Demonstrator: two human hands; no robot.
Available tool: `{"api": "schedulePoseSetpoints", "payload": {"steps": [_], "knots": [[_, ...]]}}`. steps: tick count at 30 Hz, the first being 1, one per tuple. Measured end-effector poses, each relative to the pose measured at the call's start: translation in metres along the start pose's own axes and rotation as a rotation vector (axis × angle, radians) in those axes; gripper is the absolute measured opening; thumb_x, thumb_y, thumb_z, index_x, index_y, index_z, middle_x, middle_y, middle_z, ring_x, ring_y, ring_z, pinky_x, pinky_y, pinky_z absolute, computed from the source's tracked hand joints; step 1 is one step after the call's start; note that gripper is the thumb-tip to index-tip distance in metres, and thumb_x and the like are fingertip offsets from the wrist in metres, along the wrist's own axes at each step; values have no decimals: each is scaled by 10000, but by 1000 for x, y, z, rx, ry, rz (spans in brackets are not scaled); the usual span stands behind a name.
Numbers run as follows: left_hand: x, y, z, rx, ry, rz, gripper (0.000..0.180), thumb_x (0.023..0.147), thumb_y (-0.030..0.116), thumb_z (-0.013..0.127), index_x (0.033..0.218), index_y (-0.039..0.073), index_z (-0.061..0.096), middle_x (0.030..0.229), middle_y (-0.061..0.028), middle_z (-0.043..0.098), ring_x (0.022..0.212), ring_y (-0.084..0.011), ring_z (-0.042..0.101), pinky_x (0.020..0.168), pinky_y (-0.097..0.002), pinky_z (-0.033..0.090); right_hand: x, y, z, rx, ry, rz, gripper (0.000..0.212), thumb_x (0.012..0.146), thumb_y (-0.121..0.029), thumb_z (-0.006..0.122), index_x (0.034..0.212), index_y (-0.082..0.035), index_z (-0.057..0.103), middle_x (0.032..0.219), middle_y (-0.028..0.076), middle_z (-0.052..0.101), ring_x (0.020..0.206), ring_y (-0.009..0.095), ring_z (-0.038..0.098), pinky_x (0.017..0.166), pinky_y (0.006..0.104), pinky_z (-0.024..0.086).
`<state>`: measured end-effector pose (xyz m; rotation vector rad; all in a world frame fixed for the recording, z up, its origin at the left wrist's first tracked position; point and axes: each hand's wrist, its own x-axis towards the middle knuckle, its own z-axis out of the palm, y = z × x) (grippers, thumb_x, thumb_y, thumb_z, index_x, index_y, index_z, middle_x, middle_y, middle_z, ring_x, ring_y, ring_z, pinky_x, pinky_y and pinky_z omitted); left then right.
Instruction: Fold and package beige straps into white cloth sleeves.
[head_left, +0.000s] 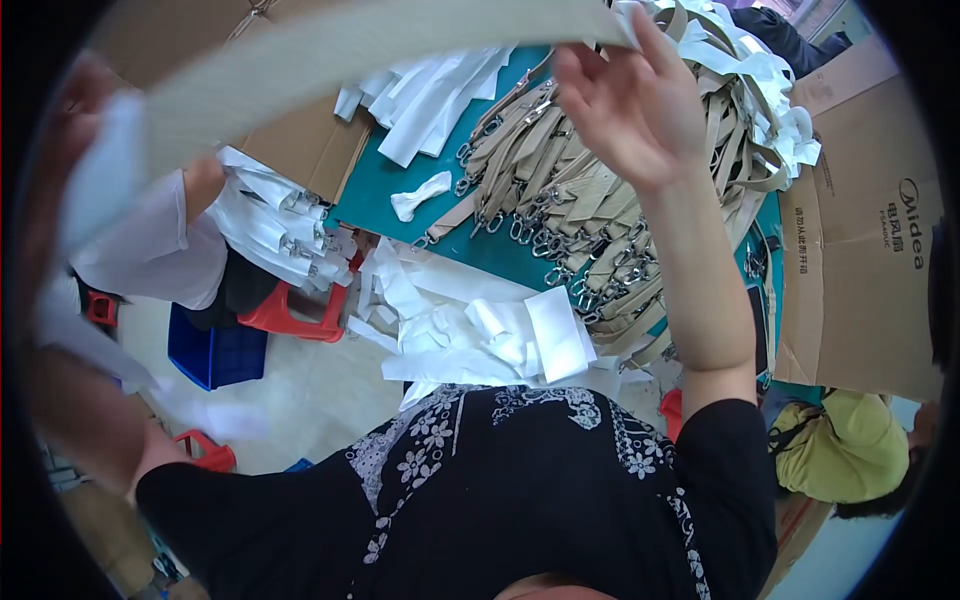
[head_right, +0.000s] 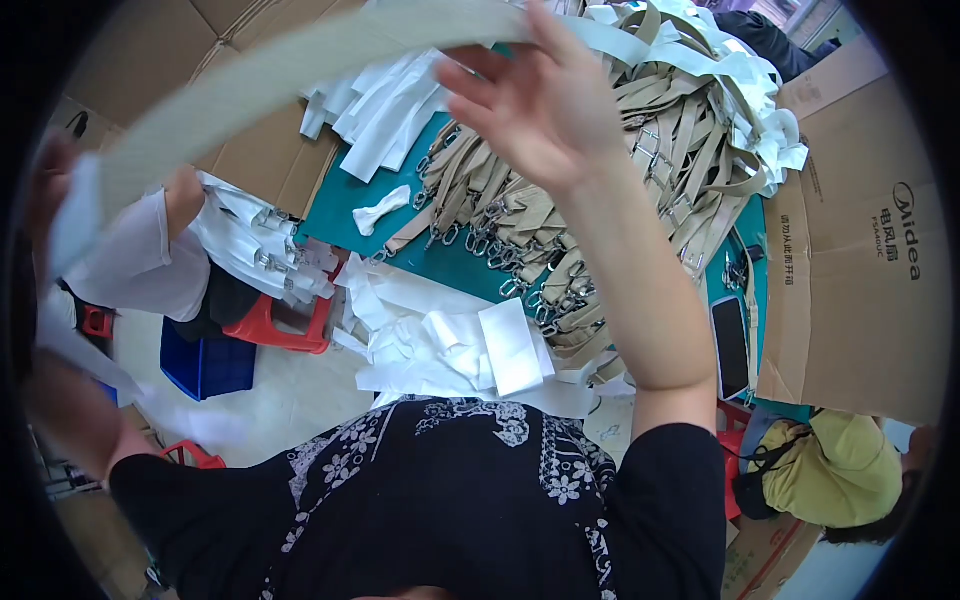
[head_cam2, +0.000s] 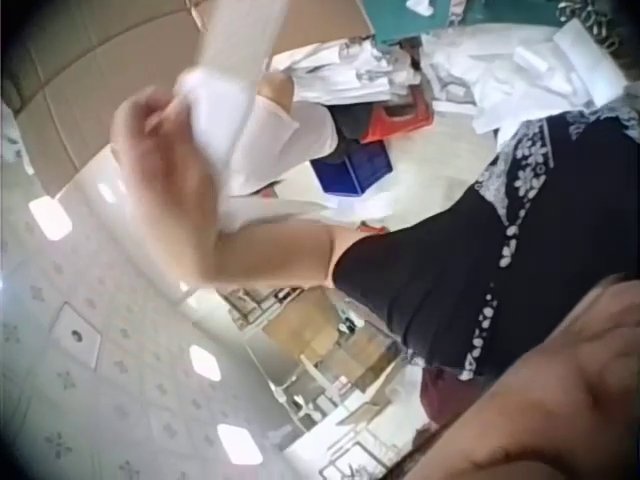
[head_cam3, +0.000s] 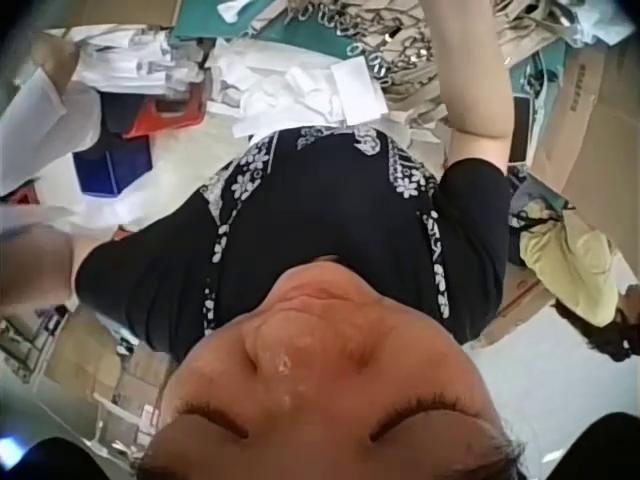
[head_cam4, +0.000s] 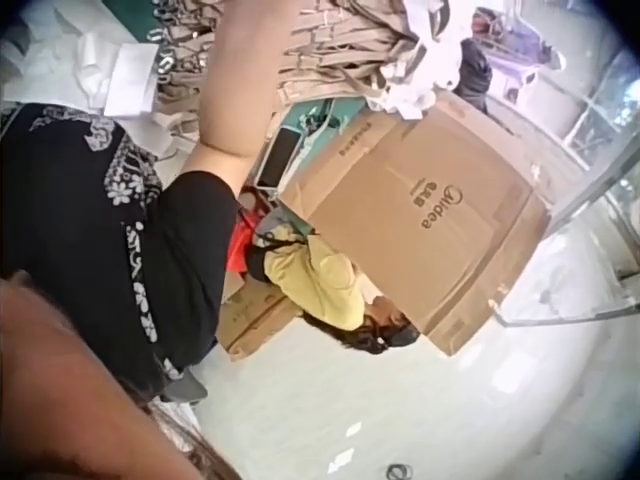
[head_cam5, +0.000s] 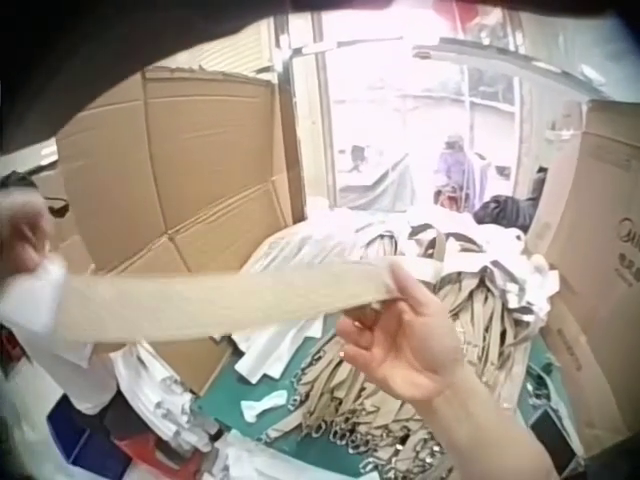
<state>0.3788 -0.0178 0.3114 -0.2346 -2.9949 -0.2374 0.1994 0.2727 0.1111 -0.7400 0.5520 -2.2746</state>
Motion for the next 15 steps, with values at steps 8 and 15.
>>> {"api": "schedulePoseSetpoints", "payload": {"steps": [8, 15], "knots": [[30, -34, 305, -1240, -270, -54, 32, 876, 82, 472, 870, 54, 457, 748, 54, 407, 696, -32, 399, 626, -176, 338, -96, -15, -4, -878, 628, -115, 437, 925, -367, 332, 1149, -27, 491, 985, 80, 592, 797, 131, 604, 606, 284, 523], [44, -24, 379, -1499, -374, -27, 36, 884, 90, 479, 885, 65, 453, 803, 47, 428, 728, -32, 401, 656, -177, 344, -98, -8, -1, -918, 714, -46, 420, 928, -351, 354, 1126, -16, 513, 921, 65, 610, 725, 109, 610, 534, 221, 518]]}}
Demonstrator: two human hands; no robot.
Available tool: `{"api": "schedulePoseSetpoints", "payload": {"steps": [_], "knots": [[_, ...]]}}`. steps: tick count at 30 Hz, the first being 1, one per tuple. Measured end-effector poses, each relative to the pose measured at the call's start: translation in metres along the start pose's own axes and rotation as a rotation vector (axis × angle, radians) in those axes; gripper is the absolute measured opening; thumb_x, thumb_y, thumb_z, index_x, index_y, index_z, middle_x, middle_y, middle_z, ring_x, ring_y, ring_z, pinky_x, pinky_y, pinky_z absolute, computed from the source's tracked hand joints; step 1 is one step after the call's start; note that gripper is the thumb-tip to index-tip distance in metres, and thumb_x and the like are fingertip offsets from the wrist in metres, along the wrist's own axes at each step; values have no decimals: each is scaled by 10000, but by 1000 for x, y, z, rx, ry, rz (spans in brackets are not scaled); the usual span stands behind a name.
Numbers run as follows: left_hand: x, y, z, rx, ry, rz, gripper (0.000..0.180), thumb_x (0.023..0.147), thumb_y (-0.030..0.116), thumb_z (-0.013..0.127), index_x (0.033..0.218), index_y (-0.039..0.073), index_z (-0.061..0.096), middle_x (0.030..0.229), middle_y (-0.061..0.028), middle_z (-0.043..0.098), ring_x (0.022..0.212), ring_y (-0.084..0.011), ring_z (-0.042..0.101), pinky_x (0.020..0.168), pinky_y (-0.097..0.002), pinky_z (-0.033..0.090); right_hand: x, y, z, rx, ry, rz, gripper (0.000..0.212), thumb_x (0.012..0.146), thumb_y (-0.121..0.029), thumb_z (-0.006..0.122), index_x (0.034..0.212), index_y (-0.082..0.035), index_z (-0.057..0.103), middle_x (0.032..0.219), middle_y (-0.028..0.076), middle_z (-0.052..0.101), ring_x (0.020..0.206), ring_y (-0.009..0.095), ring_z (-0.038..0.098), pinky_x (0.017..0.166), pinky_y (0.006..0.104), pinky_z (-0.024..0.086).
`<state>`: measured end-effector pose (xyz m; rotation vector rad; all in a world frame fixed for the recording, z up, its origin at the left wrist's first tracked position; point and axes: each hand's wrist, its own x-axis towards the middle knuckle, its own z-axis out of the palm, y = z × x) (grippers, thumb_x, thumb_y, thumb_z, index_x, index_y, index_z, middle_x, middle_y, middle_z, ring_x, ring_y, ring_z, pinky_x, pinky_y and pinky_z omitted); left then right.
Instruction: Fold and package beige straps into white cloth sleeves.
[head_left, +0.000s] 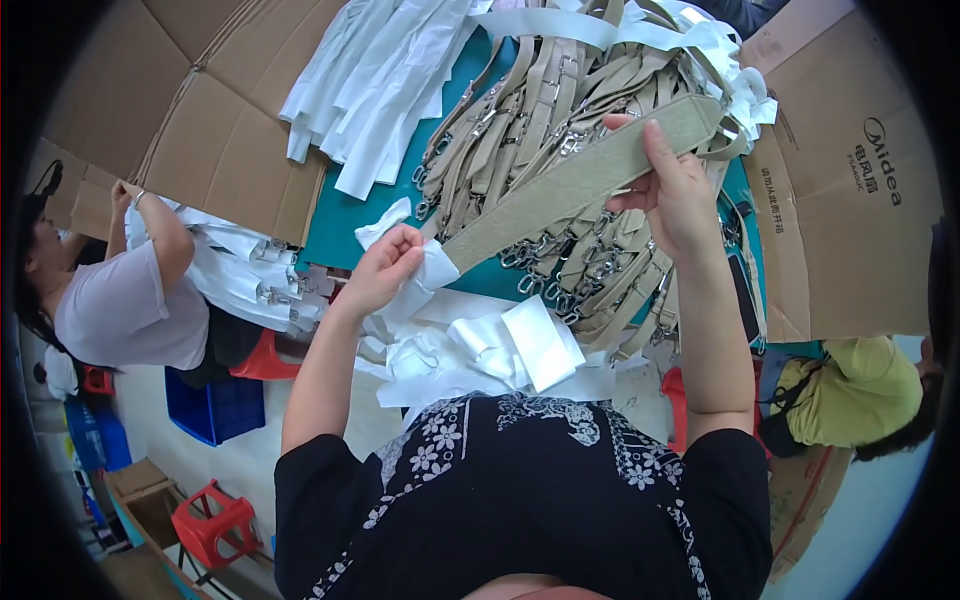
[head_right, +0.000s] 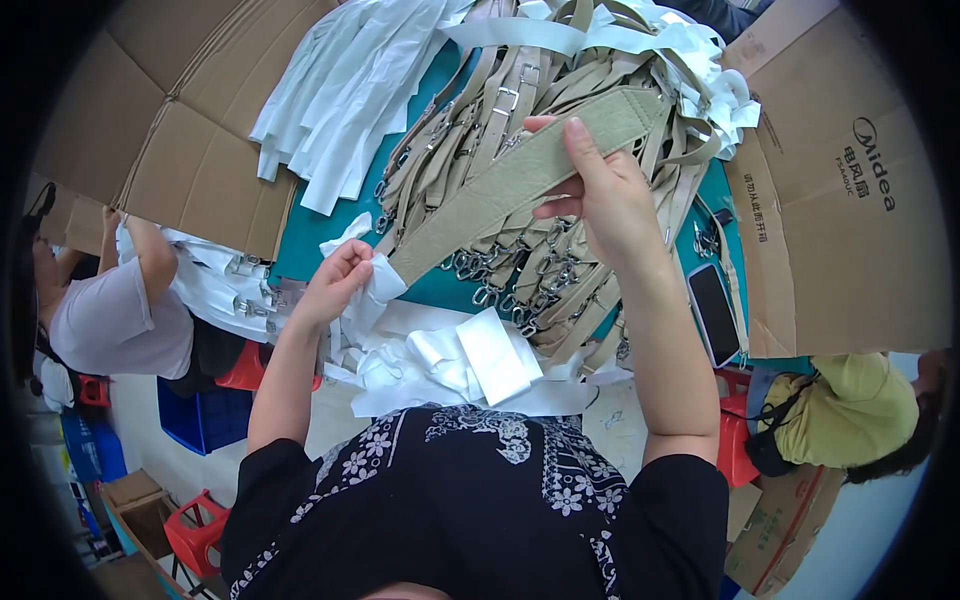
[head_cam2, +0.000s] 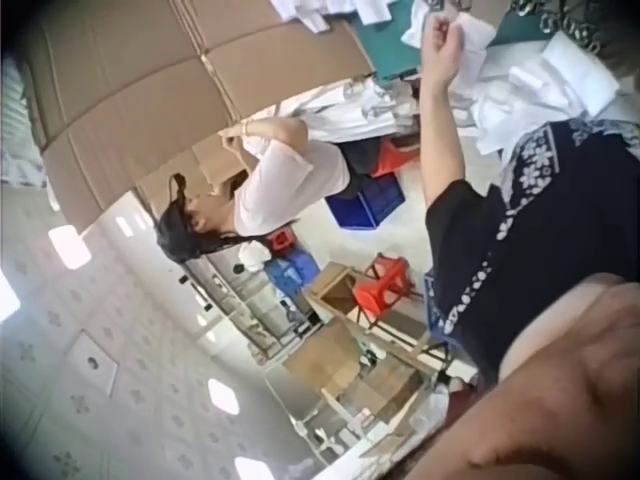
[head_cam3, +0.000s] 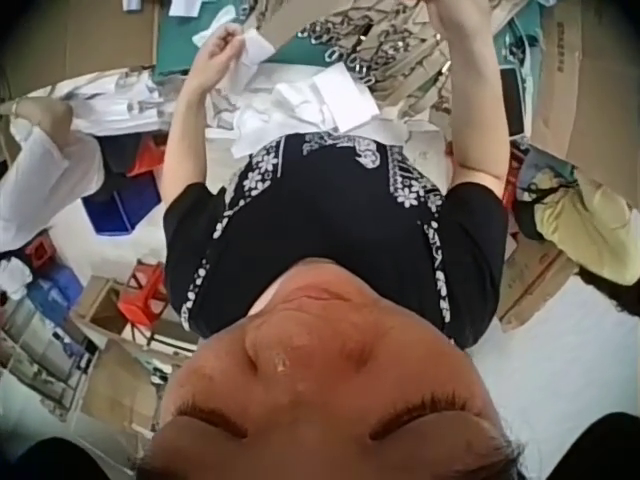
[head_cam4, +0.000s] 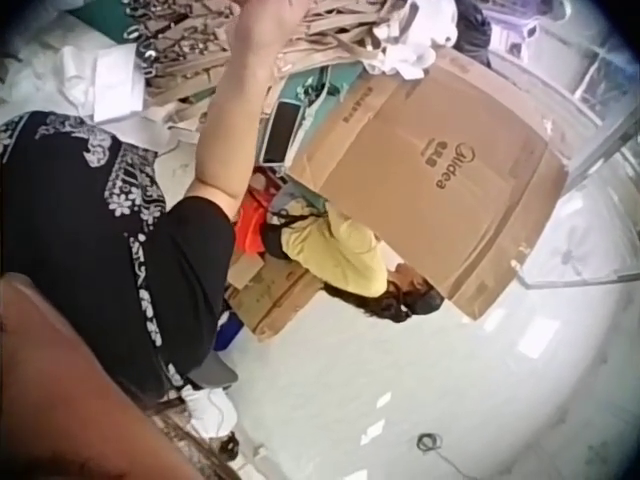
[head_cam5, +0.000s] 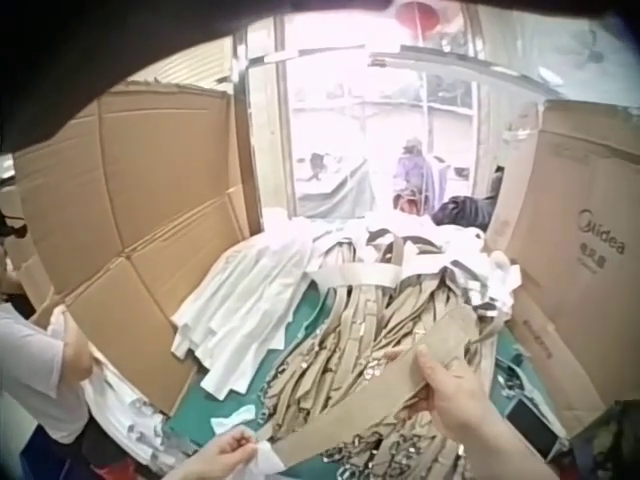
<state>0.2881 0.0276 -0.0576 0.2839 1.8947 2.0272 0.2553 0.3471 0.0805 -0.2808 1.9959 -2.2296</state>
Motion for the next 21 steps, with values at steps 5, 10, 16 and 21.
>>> {"api": "schedulePoseSetpoints", "payload": {"steps": [5, 10, 16, 21], "knots": [[-1, 26, 2, 76, 0, 38, 41, 880, 101, 488, 879, 65, 469, 900, 16, 516, 791, -42, 453, 717, -186, 373, 18, 4, 6, 244, 74, -2, 423, 929, -360, 351, 1157, -34, 494, 938, 75, 611, 747, 125, 620, 530, 219, 518], [-12, 24, -8, 109, 1, 38, 93, 856, 139, 531, 884, 60, 490, 937, -6, 528, 774, -64, 485, 719, -206, 396, 21, 19, 50, 120, 10, 126, 435, 913, -397, 382, 1141, -50, 511, 927, 75, 610, 669, 124, 610, 501, 218, 500], [-27, -6, -17, -142, 32, -23, 125, 898, 154, 480, 972, 55, 461, 881, 16, 542, 783, -40, 504, 708, -189, 408, 30, 26, 58, 116, -25, 110, 440, 917, -397, 379, 1059, -14, 543, 714, 26, 575, 487, 67, 496, 432, 207, 426], [-28, -5, 0, -292, 167, -33, 143, 892, 173, 494, 973, 55, 490, 808, 38, 534, 721, -31, 498, 666, -178, 408, 34, 16, 50, 62, -4, 54, 429, 921, -384, 372, 1063, -19, 547, 721, 31, 583, 493, 61, 499, 460, 203, 438]]}}
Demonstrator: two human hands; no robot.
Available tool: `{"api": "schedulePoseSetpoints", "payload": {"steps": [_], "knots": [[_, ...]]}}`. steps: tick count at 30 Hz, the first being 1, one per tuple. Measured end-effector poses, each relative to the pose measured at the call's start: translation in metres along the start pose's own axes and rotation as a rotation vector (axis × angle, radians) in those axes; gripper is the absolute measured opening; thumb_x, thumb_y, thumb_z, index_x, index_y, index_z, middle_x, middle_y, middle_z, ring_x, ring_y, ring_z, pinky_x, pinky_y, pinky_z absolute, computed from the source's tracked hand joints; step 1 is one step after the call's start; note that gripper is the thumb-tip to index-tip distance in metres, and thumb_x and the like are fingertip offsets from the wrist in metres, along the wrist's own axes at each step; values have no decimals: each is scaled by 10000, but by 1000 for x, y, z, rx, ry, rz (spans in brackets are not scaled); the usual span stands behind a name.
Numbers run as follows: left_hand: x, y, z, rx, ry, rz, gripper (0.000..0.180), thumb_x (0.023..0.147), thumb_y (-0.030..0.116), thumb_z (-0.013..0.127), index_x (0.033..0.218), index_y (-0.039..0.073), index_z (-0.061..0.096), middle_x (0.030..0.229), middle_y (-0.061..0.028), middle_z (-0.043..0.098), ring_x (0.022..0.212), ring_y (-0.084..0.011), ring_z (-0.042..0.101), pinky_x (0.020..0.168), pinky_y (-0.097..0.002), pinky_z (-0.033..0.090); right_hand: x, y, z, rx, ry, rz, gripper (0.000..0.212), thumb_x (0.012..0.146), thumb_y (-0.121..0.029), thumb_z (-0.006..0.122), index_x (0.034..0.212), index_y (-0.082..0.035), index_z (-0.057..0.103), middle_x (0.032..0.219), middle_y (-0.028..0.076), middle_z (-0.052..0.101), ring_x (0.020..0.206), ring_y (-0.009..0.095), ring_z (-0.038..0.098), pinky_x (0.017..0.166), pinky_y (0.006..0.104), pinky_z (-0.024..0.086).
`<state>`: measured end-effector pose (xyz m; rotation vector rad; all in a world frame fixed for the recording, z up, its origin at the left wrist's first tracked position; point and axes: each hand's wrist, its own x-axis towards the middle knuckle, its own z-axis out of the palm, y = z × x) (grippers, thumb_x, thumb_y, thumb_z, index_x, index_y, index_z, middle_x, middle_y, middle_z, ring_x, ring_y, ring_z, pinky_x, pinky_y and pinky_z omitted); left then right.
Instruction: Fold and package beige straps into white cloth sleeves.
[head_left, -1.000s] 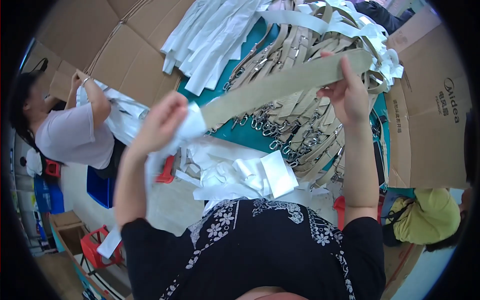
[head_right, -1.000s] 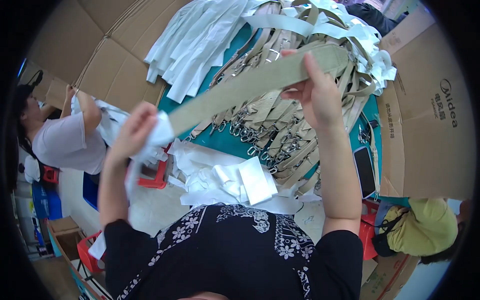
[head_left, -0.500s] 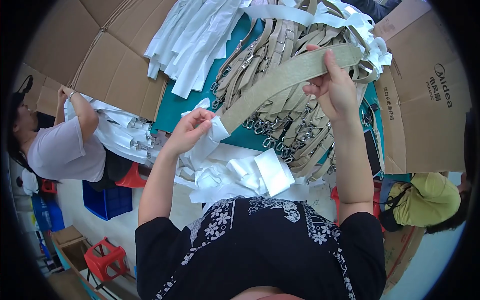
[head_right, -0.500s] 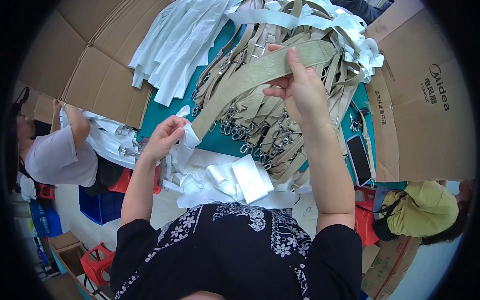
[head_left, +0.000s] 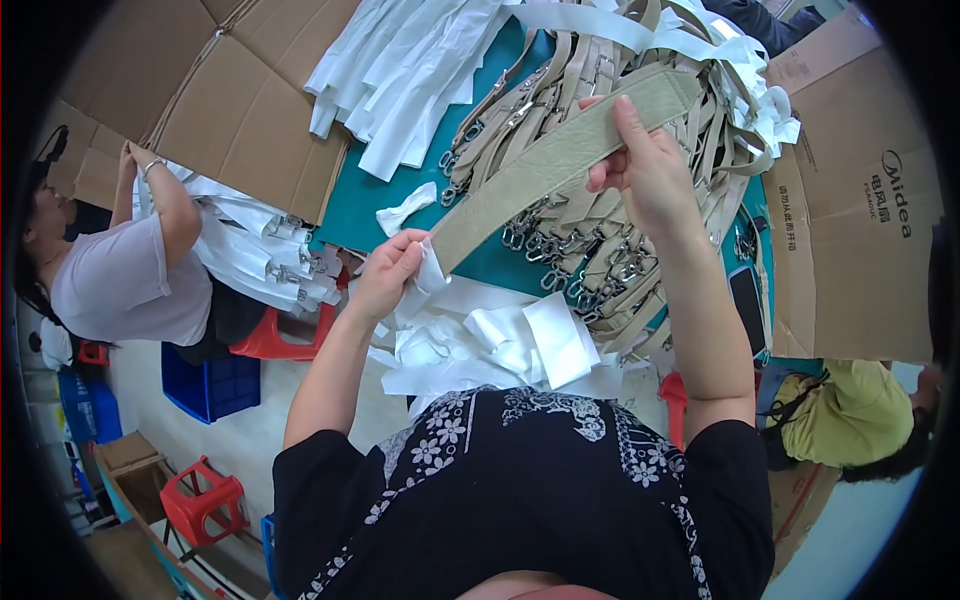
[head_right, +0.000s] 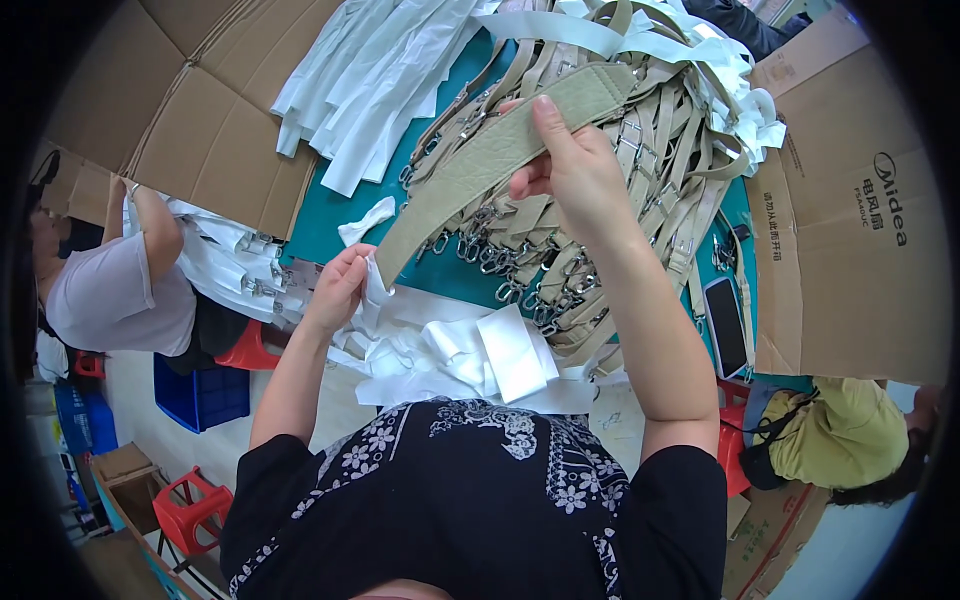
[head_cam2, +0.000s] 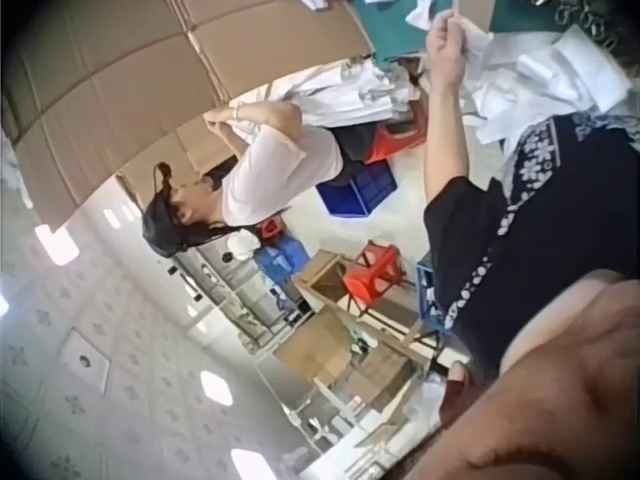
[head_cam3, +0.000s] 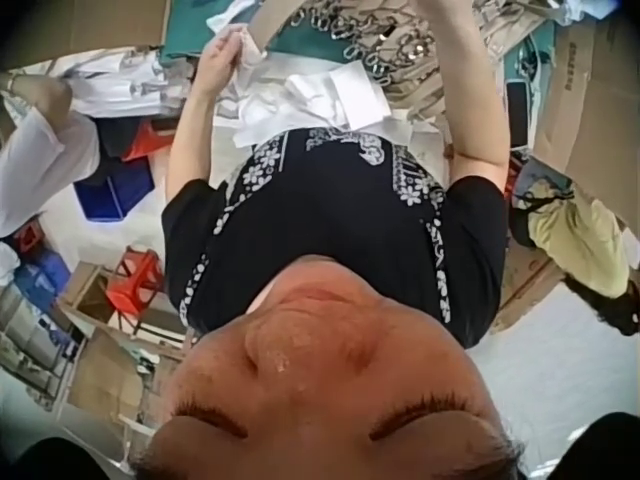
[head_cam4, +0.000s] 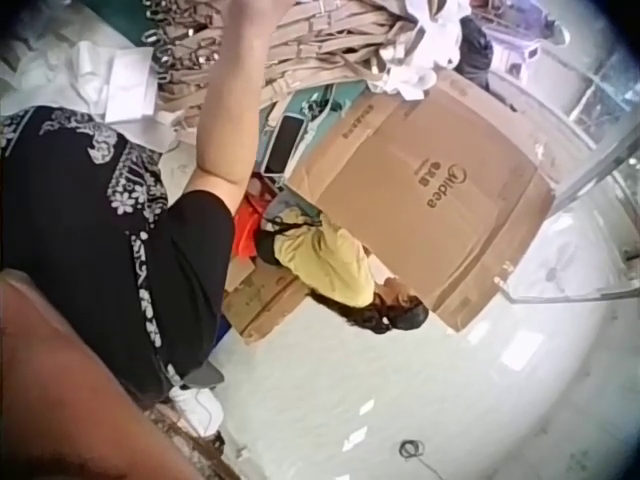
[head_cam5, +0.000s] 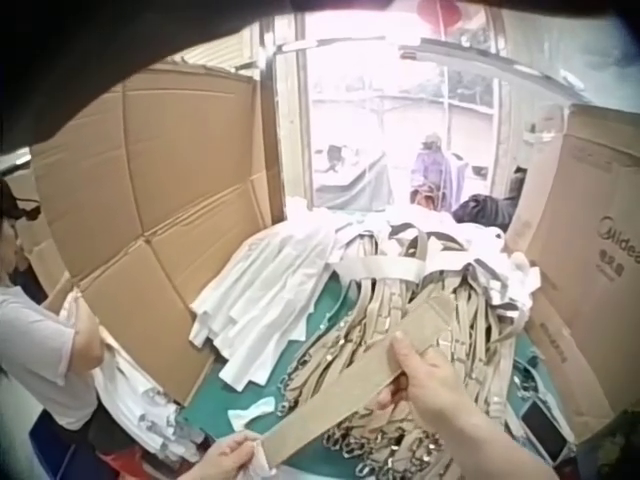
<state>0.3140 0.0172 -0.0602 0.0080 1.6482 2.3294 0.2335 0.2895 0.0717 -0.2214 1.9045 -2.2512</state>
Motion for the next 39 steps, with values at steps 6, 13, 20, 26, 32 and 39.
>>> {"api": "schedulePoseSetpoints", "payload": {"steps": [6, 13, 20, 26, 32, 39], "knots": [[5, 13, -12, 509, -39, -2, 148, 798, 146, 602, 848, 16, 654, 733, -6, 622, 677, -68, 552, 665, -202, 434, 0, -11, -4, -170, -53, -25, 420, 919, -378, 381, 1056, -22, 556, 745, 43, 595, 487, 60, 502, 472, 187, 449], [6, 43, 6, 551, 83, 207, 144, 766, 89, 592, 824, -22, 664, 824, -91, 655, 755, -111, 589, 792, -286, 444, -5, -19, 3, -246, -146, -46, 386, 911, -338, 425, 1057, -9, 567, 772, 62, 609, 539, 86, 564, 497, 194, 480], [15, 21, 16, 457, 102, 402, 161, 810, 75, 554, 906, -5, 654, 891, -97, 652, 875, -142, 590, 937, -342, 365, -6, -43, 19, -466, -23, -476, 309, 900, -271, 477, 971, -5, 618, 769, 33, 619, 508, 53, 520, 454, 172, 425], [8, 7, 9, 197, 115, 352, 181, 823, 82, 537, 922, -26, 643, 946, -122, 639, 927, -172, 580, 975, -371, 325, -14, -33, 28, -699, -94, -442, 290, 886, -254, 507, 963, 1, 621, 767, 25, 621, 486, 44, 495, 438, 167, 400], [11, 18, 10, 181, 61, 518, 170, 827, 103, 549, 874, -25, 650, 874, -100, 646, 824, -136, 585, 861, -311, 410, -9, -47, 21, -604, 84, -535, 283, 880, -253, 520, 930, 2, 632, 705, 23, 613, 468, 46, 484, 428, 171, 380], [8, 25, 20, 287, 107, 420, 209, 842, 176, 575, 826, -21, 643, 718, -26, 614, 640, -68, 515, 581, -206, 401, -15, -23, 32, -798, 41, -495, 233, 857, -213, 556, 882, 1, 645, 676, 30, 610, 468, 57, 501, 420, 195, 396]]}}
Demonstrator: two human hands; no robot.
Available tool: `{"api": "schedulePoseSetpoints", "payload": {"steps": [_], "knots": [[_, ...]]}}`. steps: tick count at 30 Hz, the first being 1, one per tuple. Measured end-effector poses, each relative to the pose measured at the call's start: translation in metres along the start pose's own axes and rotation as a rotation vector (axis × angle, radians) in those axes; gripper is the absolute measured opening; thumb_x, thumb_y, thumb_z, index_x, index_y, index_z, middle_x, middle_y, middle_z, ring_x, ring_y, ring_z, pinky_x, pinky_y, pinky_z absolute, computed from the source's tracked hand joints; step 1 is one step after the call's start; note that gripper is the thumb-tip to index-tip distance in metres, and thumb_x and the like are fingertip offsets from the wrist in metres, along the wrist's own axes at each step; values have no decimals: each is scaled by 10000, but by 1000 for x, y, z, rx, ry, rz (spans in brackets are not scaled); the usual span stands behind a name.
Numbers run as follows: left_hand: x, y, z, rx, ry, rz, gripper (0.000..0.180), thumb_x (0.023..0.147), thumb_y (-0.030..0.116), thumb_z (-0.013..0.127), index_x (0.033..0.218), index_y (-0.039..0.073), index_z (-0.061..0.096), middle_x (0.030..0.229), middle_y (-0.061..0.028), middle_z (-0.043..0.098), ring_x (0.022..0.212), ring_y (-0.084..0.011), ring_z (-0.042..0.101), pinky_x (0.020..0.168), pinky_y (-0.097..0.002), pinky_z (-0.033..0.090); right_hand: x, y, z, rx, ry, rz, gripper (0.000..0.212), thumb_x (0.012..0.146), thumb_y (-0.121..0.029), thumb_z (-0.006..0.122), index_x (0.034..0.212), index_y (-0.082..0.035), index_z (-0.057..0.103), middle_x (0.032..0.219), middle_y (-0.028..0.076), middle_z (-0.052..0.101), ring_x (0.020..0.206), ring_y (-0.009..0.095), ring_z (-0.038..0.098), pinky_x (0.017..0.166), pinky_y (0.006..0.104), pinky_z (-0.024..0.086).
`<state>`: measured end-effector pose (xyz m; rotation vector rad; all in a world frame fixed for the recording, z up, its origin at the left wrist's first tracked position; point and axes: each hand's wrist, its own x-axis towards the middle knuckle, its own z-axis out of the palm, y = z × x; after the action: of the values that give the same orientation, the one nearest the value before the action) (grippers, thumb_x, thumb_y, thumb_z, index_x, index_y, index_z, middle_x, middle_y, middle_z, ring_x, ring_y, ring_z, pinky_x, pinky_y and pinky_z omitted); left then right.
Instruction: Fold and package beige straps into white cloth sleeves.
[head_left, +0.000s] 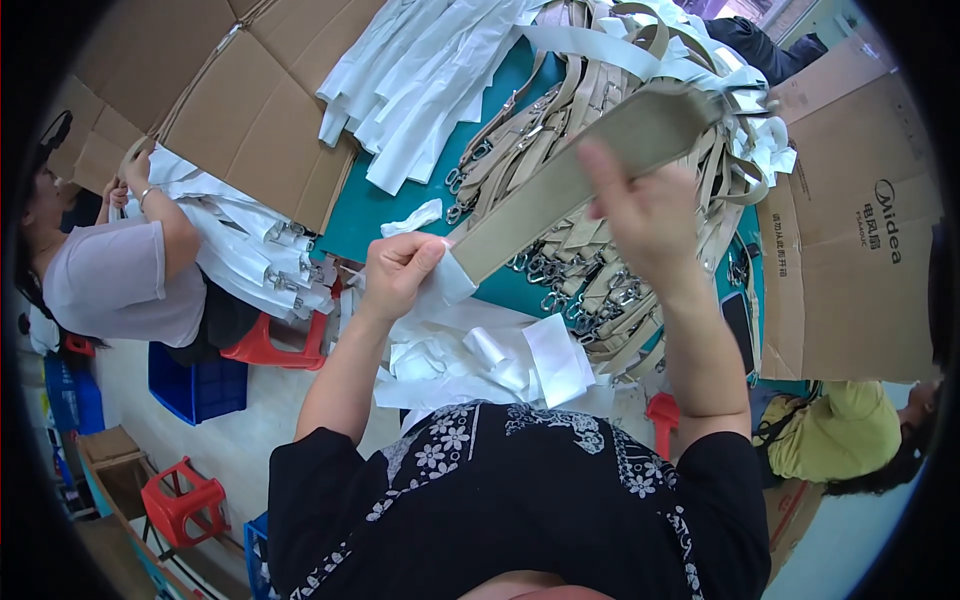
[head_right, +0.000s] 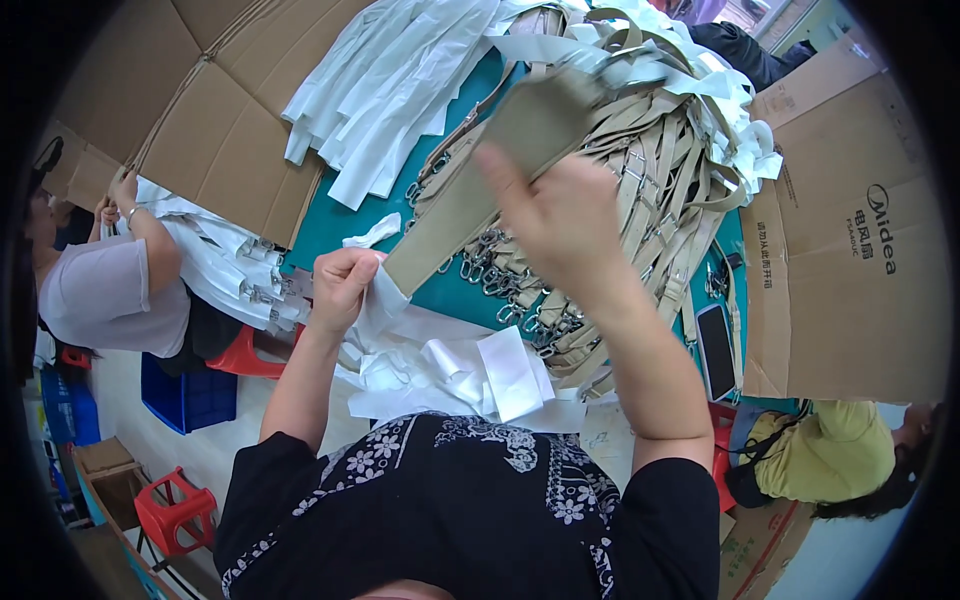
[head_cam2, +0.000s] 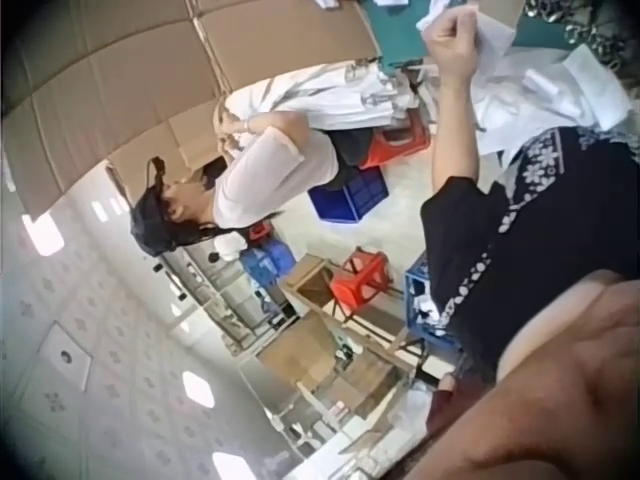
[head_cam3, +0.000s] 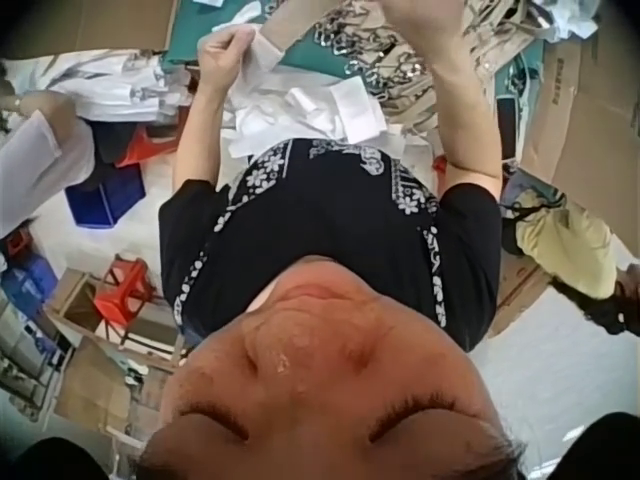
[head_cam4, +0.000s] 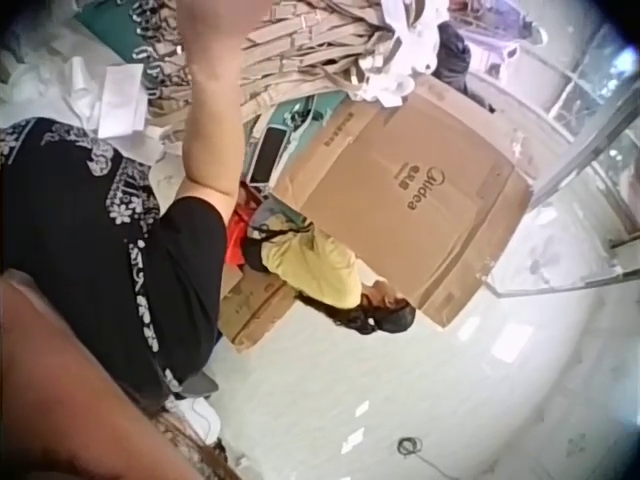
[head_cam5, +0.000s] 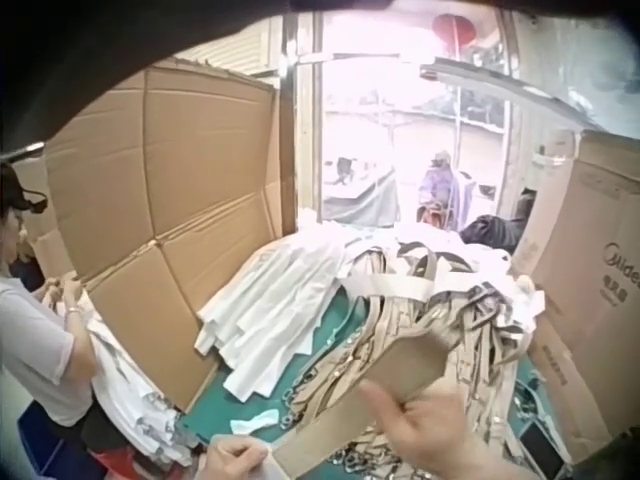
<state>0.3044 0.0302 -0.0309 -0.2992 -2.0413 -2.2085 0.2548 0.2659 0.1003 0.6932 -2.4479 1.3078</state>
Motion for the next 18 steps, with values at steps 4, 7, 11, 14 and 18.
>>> {"api": "schedulePoseSetpoints", "payload": {"steps": [4, 7, 11, 14, 18], "knots": [[8, 4, 5, 129, -4, 70, 193, 851, 175, 565, 836, 1, 648, 660, 14, 587, 583, -29, 459, 518, -185, 357, -22, 7, 48, 91, -133, -99, 162, 822, -156, 581, 884, -18, 639, 707, 57, 606, 503, 106, 549, 461, 236, 432], [12, 3, 9, 83, 36, -6, 186, 855, 173, 562, 818, 8, 638, 637, 37, 554, 561, -13, 416, 490, -181, 325, -44, 12, 88, 126, -135, -116, 176, 794, -151, 599, 915, -28, 632, 711, 55, 595, 587, 130, 577, 546, 271, 455], [7, -8, 4, 104, 105, -38, 179, 855, 168, 564, 799, 8, 623, 627, 52, 531, 551, -8, 391, 474, -178, 301, -44, 31, 91, 214, -193, 333, 210, 798, -183, 612, 912, -7, 611, 718, 38, 597, 578, 82, 529, 517, 220, 417], [0, -15, 7, 106, 149, -55, 176, 856, 164, 565, 788, 9, 615, 631, 56, 528, 556, -9, 395, 476, -173, 300, -35, 25, 79, 408, -169, 388, 222, 795, -190, 622, 910, -2, 599, 724, 28, 593, 587, 61, 516, 505, 181, 397], [-5, -16, 15, 94, 158, -21, 168, 865, 147, 547, 831, 0, 620, 712, 14, 589, 616, -30, 461, 539, -174, 356, -50, 23, 88, 417, -149, 208, 220, 768, -162, 654, 886, 13, 591, 744, 31, 599, 648, 65, 549, 568, 180, 439]]}}
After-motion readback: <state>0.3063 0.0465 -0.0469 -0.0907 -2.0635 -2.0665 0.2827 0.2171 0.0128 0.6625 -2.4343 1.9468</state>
